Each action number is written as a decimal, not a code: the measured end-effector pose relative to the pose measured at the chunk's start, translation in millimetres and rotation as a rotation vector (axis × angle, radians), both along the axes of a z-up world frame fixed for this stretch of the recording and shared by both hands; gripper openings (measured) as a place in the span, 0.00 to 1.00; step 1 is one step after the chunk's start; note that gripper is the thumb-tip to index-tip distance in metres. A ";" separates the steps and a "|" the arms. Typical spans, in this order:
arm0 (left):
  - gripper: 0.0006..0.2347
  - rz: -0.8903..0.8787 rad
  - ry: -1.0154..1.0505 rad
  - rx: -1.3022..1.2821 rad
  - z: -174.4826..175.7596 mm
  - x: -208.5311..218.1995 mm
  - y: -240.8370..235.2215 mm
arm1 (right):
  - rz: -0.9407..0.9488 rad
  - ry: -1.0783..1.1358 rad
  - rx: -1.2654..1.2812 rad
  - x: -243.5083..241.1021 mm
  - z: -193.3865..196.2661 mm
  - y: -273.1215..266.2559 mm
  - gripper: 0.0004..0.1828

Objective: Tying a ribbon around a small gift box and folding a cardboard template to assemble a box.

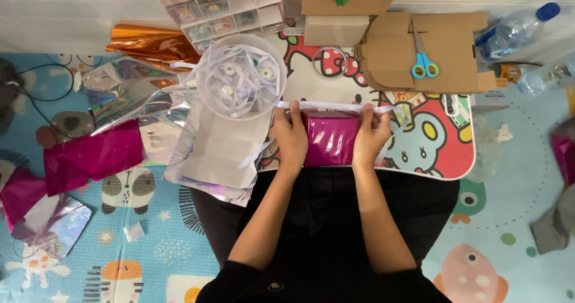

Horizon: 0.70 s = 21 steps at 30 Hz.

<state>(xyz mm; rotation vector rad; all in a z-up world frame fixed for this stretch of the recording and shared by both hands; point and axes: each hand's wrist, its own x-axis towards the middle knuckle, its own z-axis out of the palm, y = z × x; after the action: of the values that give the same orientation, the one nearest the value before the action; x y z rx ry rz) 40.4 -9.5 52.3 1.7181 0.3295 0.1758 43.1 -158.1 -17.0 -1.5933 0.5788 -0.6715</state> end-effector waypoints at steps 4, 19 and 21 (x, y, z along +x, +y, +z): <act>0.12 0.025 -0.031 -0.062 12.0 -3.7 -6.6 | 0.007 0.045 0.180 -6.5 22.3 6.4 0.07; 0.06 0.029 0.049 -0.447 -39.0 -5.1 9.2 | 0.076 0.018 0.420 -9.8 -7.6 3.9 0.05; 0.08 0.105 0.105 -0.426 -42.5 -10.0 9.1 | 0.137 0.001 0.418 -11.3 -8.7 2.4 0.07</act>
<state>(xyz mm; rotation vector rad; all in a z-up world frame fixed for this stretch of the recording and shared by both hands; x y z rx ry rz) 30.3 -0.4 9.8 1.2913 0.4972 0.0837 31.8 -155.7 -25.7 -1.2282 0.5634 -0.4139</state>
